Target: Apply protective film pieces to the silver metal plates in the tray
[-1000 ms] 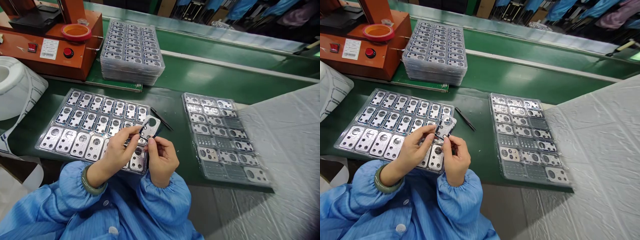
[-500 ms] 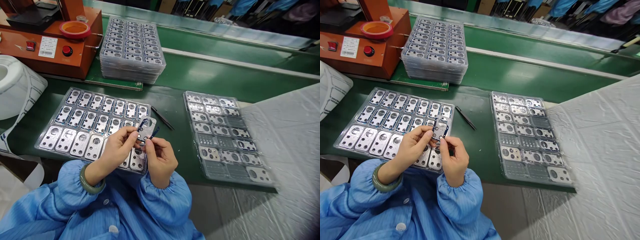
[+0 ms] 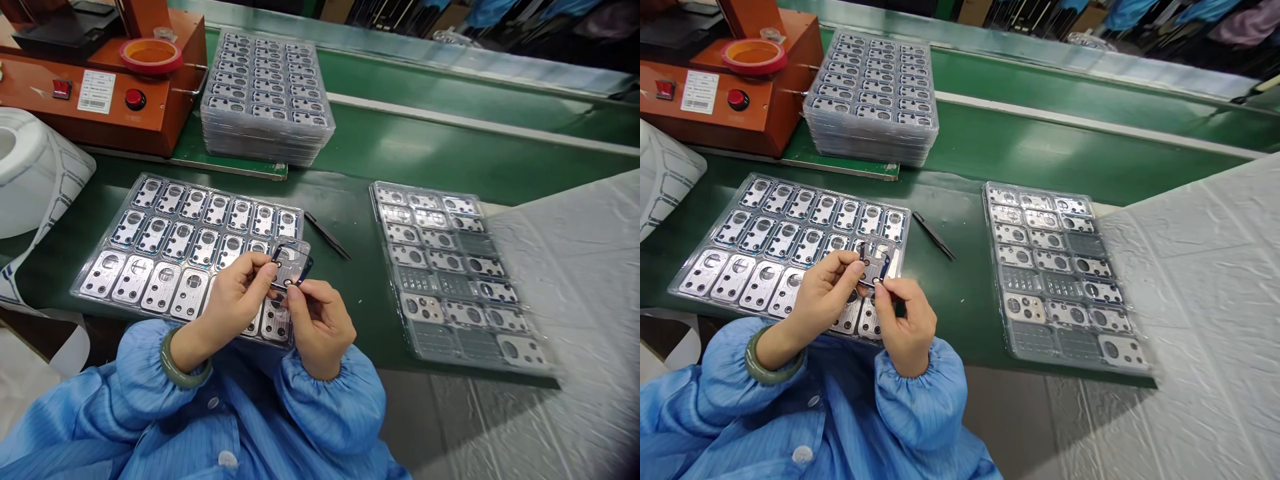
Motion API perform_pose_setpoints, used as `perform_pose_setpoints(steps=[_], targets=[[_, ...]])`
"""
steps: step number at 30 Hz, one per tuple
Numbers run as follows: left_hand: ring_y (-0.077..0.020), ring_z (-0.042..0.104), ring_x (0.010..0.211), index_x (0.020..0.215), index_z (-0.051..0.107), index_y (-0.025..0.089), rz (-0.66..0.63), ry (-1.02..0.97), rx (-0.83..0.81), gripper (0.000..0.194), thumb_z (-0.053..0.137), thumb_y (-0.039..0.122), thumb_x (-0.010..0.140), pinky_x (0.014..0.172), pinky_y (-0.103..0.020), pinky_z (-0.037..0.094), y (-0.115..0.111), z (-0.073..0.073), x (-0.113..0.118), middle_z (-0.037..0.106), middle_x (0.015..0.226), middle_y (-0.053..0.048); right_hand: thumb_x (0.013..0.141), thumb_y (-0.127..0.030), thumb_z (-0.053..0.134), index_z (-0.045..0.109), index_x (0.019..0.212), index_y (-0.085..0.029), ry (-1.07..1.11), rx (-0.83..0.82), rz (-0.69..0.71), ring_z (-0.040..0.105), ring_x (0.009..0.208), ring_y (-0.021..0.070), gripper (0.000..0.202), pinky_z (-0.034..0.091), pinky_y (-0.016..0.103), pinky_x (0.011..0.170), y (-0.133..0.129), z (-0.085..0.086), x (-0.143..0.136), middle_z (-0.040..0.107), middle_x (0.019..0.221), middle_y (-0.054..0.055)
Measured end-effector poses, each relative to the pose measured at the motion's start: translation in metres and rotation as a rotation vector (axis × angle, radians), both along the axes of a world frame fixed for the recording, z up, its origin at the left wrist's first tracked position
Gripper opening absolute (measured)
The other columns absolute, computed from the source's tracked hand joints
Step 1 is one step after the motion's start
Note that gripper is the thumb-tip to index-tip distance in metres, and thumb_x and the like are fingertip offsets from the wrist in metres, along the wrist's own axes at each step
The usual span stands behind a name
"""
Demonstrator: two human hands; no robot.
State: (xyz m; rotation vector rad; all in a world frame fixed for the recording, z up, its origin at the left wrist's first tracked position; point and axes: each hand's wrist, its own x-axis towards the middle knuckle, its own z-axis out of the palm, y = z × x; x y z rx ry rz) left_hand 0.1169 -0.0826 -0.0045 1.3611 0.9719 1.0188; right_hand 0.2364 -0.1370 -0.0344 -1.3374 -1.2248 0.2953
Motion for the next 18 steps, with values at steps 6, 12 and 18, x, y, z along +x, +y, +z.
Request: perform_pose_setpoints(steps=[6, 12, 18], targets=[[-0.0084, 0.063, 0.055, 0.089, 0.055, 0.017, -0.015, 0.019, 0.054, 0.014, 0.051, 0.030, 0.090, 0.052, -0.017, 0.051, 0.0000, -0.0002, -0.0021, 0.060, 0.073, 0.001, 0.080, -0.006, 0.062, 0.060, 0.091, -0.022, -0.044, 0.029, 0.016, 0.062, 0.066, 0.0133, 0.019, 0.053, 0.027, 0.060, -0.0002, -0.0003, 0.0006, 0.063, 0.080, 0.000], [-0.0073, 0.060, 0.056, 0.090, 0.055, 0.018, -0.027, -0.033, 0.028, 0.015, 0.051, 0.032, 0.091, 0.053, -0.016, 0.049, -0.0011, -0.0003, -0.0018, 0.058, 0.072, 0.002, 0.081, -0.007, 0.061, 0.060, 0.091, -0.022, -0.026, 0.037, 0.032, 0.063, 0.068, 0.0142, 0.018, 0.053, 0.028, 0.060, -0.0013, -0.0008, 0.0015, 0.063, 0.080, 0.001], [-0.0066, 0.049, 0.054, 0.087, 0.055, 0.018, 0.047, 0.027, 0.090, 0.016, 0.051, 0.033, 0.091, 0.051, -0.016, 0.046, -0.0012, -0.0019, -0.0038, 0.051, 0.068, 0.003, 0.080, -0.005, 0.061, 0.060, 0.094, -0.022, -0.042, 0.048, 0.114, 0.064, 0.070, 0.0147, 0.023, 0.053, 0.029, 0.061, -0.0022, 0.0002, 0.0018, 0.064, 0.082, 0.001]])
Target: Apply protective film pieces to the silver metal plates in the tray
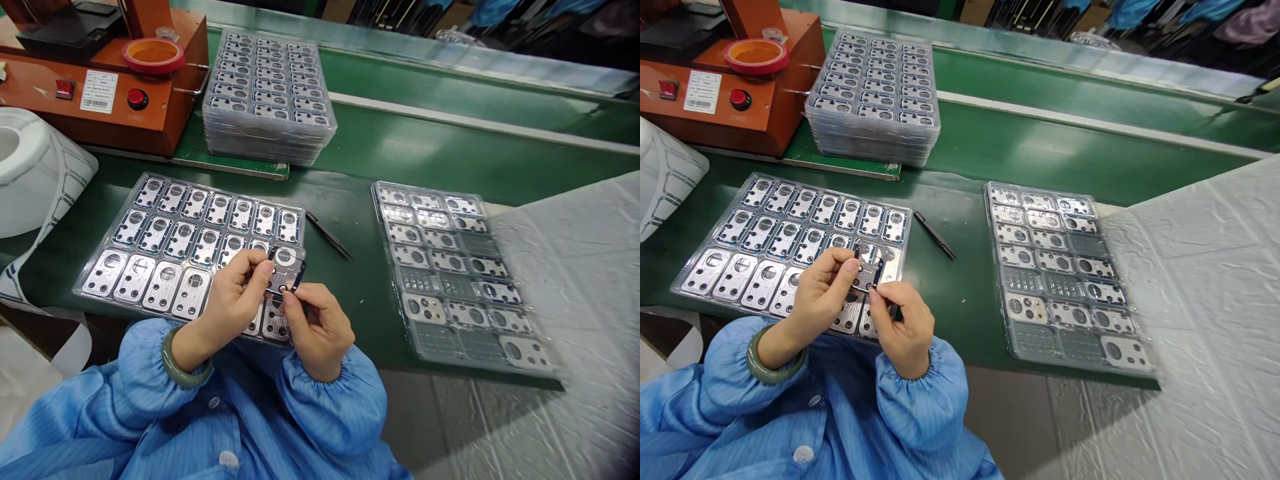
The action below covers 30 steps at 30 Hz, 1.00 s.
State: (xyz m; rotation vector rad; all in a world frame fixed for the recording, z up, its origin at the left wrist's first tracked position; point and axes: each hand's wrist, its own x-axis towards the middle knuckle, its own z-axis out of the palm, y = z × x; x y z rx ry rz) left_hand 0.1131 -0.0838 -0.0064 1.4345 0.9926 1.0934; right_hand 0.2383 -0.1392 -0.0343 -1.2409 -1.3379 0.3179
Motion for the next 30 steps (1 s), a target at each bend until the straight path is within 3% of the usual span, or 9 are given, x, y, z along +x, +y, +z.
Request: perform_pose_setpoints(steps=[10, 17, 30], targets=[[-0.0064, 0.043, 0.051, 0.081, 0.053, 0.018, 0.044, 0.045, 0.085, 0.017, 0.049, 0.031, 0.091, 0.049, -0.018, 0.037, -0.0019, 0.0013, -0.0020, 0.048, 0.063, 0.004, 0.079, -0.003, 0.060, 0.060, 0.093, -0.022, 0.000, -0.005, 0.043, 0.060, 0.066, 0.0132, 0.024, 0.051, 0.027, 0.059, -0.0003, 0.0023, 0.0006, 0.063, 0.080, 0.000], [-0.0079, 0.046, 0.053, 0.084, 0.055, 0.019, 0.097, 0.038, 0.126, 0.022, 0.045, 0.035, 0.093, 0.050, -0.019, 0.039, -0.0015, 0.0033, -0.0023, 0.058, 0.069, 0.001, 0.078, -0.003, 0.061, 0.061, 0.091, -0.020, -0.029, 0.026, 0.095, 0.060, 0.066, 0.0132, 0.021, 0.050, 0.026, 0.059, 0.0020, 0.0072, 0.0004, 0.064, 0.077, 0.001], [-0.0069, 0.044, 0.050, 0.080, 0.055, 0.018, 0.127, 0.060, 0.187, 0.021, 0.044, 0.030, 0.094, 0.049, -0.019, 0.038, -0.0015, 0.0036, -0.0037, 0.053, 0.063, 0.003, 0.078, -0.006, 0.061, 0.062, 0.090, -0.020, -0.048, 0.015, 0.121, 0.061, 0.065, 0.0139, 0.019, 0.050, 0.027, 0.058, 0.0026, 0.0072, 0.0005, 0.065, 0.074, 0.001]])
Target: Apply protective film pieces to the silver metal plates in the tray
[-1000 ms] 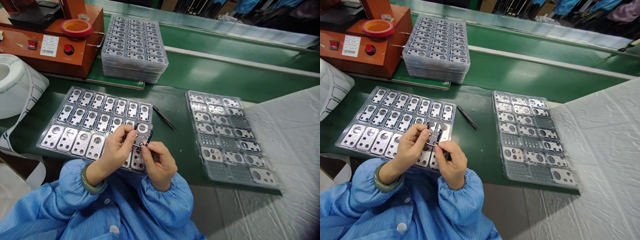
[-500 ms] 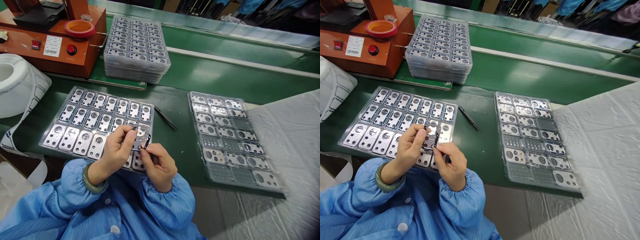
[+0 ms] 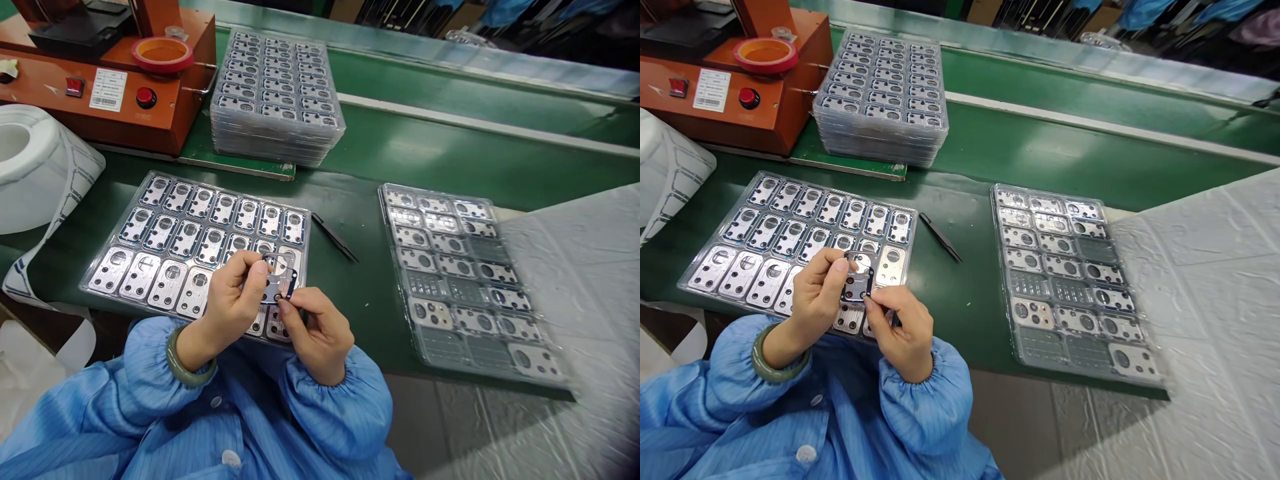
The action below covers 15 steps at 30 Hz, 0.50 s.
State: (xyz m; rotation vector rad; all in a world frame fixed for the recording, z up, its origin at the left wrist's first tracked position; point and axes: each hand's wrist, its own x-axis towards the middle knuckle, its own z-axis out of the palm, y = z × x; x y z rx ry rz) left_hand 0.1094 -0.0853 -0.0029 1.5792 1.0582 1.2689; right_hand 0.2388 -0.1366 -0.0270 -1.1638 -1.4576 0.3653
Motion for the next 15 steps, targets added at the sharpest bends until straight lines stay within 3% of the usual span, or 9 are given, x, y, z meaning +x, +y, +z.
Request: perform_pose_setpoints(steps=[15], targets=[[-0.0079, 0.042, 0.053, 0.083, 0.051, 0.020, 0.077, 0.027, 0.046, 0.016, 0.043, 0.027, 0.095, 0.051, -0.020, 0.037, 0.0022, -0.0032, 0.0013, 0.048, 0.065, 0.004, 0.078, -0.006, 0.062, 0.062, 0.089, -0.021, -0.028, 0.000, 0.032, 0.062, 0.064, 0.0138, 0.018, 0.052, 0.026, 0.058, 0.0004, 0.0020, -0.0006, 0.066, 0.073, 0.001]])
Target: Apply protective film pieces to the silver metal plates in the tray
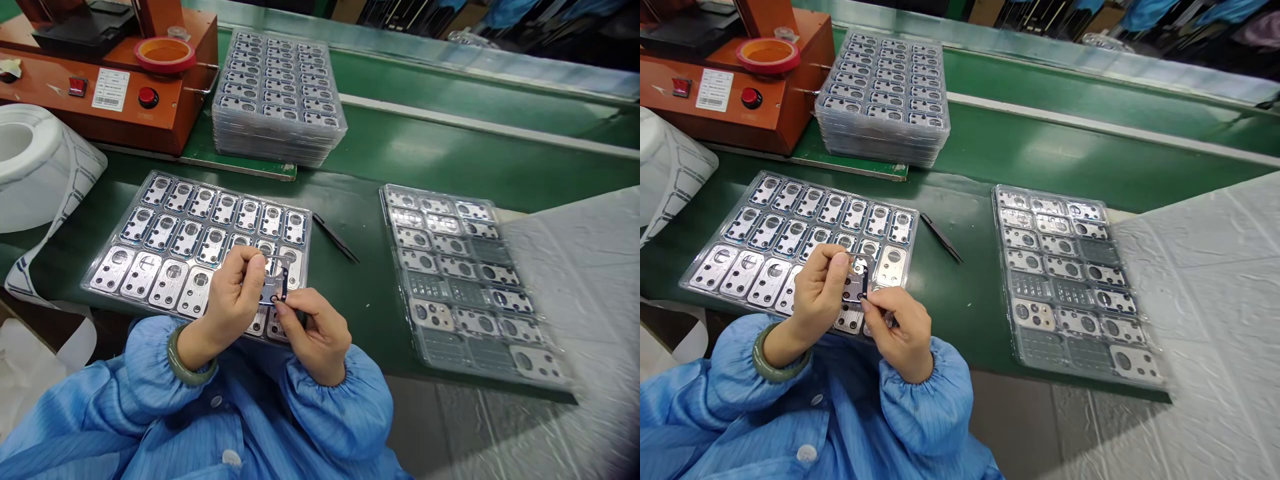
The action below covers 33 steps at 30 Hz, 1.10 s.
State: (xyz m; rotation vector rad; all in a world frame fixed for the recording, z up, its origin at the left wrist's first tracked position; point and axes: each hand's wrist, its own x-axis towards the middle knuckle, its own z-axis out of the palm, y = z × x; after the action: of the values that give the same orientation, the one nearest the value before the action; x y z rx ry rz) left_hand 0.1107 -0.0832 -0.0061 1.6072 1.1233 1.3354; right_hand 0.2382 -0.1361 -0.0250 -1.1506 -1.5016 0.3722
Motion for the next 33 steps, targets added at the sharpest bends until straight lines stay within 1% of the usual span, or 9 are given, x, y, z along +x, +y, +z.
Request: perform_pose_setpoints(steps=[5, 10, 13, 17, 21, 26, 28, 31, 33], targets=[[-0.0088, 0.045, 0.055, 0.087, 0.052, 0.020, -0.010, 0.010, 0.011, 0.016, 0.041, 0.030, 0.095, 0.053, -0.020, 0.038, 0.001, -0.002, 0.000, 0.049, 0.066, 0.003, 0.081, -0.010, 0.061, 0.062, 0.088, -0.021, 0.007, -0.015, -0.004, 0.063, 0.064, 0.0143, 0.013, 0.052, 0.027, 0.058, 0.000, 0.000, -0.001, 0.066, 0.073, 0.002], [-0.0080, 0.043, 0.054, 0.081, 0.050, 0.020, 0.017, 0.029, 0.067, 0.017, 0.042, 0.027, 0.095, 0.052, -0.020, 0.037, 0.002, 0.000, 0.000, 0.047, 0.065, 0.004, 0.080, -0.009, 0.062, 0.062, 0.087, -0.021, -0.037, -0.006, -0.006, 0.062, 0.064, 0.0133, 0.014, 0.052, 0.026, 0.057, 0.001, 0.004, -0.001, 0.067, 0.074, 0.001], [-0.0075, 0.042, 0.053, 0.081, 0.050, 0.019, 0.040, 0.048, 0.100, 0.016, 0.043, 0.026, 0.094, 0.051, -0.020, 0.036, 0.001, 0.002, 0.000, 0.047, 0.065, 0.004, 0.081, -0.011, 0.059, 0.063, 0.091, -0.020, -0.064, 0.039, -0.006, 0.064, 0.068, 0.0147, 0.014, 0.053, 0.027, 0.060, 0.000, 0.005, 0.000, 0.068, 0.078, 0.002], [-0.0078, 0.041, 0.052, 0.081, 0.050, 0.019, 0.066, 0.077, 0.108, 0.017, 0.042, 0.026, 0.095, 0.052, -0.021, 0.037, 0.000, 0.002, 0.001, 0.048, 0.066, 0.003, 0.084, -0.013, 0.054, 0.063, 0.100, -0.020, -0.152, 0.118, -0.065, 0.066, 0.071, 0.0169, 0.020, 0.054, 0.029, 0.062, -0.002, 0.001, -0.001, 0.069, 0.084, 0.005], [-0.0079, 0.042, 0.053, 0.082, 0.051, 0.019, 0.080, 0.092, 0.122, 0.018, 0.042, 0.028, 0.095, 0.052, -0.021, 0.037, 0.000, 0.000, 0.000, 0.049, 0.066, 0.003, 0.085, -0.015, 0.053, 0.063, 0.106, -0.021, -0.249, 0.166, -0.129, 0.066, 0.072, 0.0180, 0.025, 0.054, 0.030, 0.062, -0.004, -0.001, -0.002, 0.070, 0.088, 0.007], [-0.0077, 0.040, 0.050, 0.081, 0.050, 0.019, 0.089, 0.090, 0.063, 0.018, 0.042, 0.029, 0.095, 0.051, -0.020, 0.036, 0.001, 0.000, 0.000, 0.045, 0.062, 0.005, 0.087, -0.017, 0.051, 0.062, 0.113, -0.023, -0.291, 0.194, -0.187, 0.065, 0.071, 0.0181, 0.028, 0.053, 0.030, 0.059, -0.006, -0.002, -0.005, 0.070, 0.090, 0.007], [-0.0076, 0.038, 0.049, 0.080, 0.050, 0.019, 0.093, 0.080, 0.030, 0.018, 0.043, 0.029, 0.094, 0.050, -0.020, 0.035, 0.002, 0.000, 0.000, 0.042, 0.059, 0.006, 0.088, -0.019, 0.051, 0.059, 0.120, -0.022, -0.259, 0.181, -0.206, 0.064, 0.067, 0.0173, 0.033, 0.053, 0.030, 0.058, -0.006, -0.004, -0.006, 0.070, 0.092, 0.007], [-0.0073, 0.037, 0.046, 0.081, 0.050, 0.019, 0.096, 0.062, -0.015, 0.017, 0.044, 0.029, 0.094, 0.049, -0.020, 0.035, 0.002, 0.000, 0.000, 0.040, 0.057, 0.007, 0.089, -0.021, 0.050, 0.048, 0.133, -0.022, -0.100, 0.116, -0.232, 0.061, 0.062, 0.0152, 0.045, 0.054, 0.031, 0.058, -0.007, -0.008, -0.006, 0.069, 0.097, 0.007], [-0.0071, 0.037, 0.046, 0.081, 0.050, 0.019, 0.098, 0.049, -0.036, 0.017, 0.044, 0.030, 0.094, 0.048, -0.020, 0.035, 0.002, 0.000, 0.000, 0.040, 0.056, 0.007, 0.089, -0.020, 0.049, 0.053, 0.128, -0.022, -0.025, 0.056, -0.195, 0.060, 0.063, 0.0147, 0.040, 0.053, 0.031, 0.059, -0.006, -0.006, -0.005, 0.068, 0.095, 0.007]])
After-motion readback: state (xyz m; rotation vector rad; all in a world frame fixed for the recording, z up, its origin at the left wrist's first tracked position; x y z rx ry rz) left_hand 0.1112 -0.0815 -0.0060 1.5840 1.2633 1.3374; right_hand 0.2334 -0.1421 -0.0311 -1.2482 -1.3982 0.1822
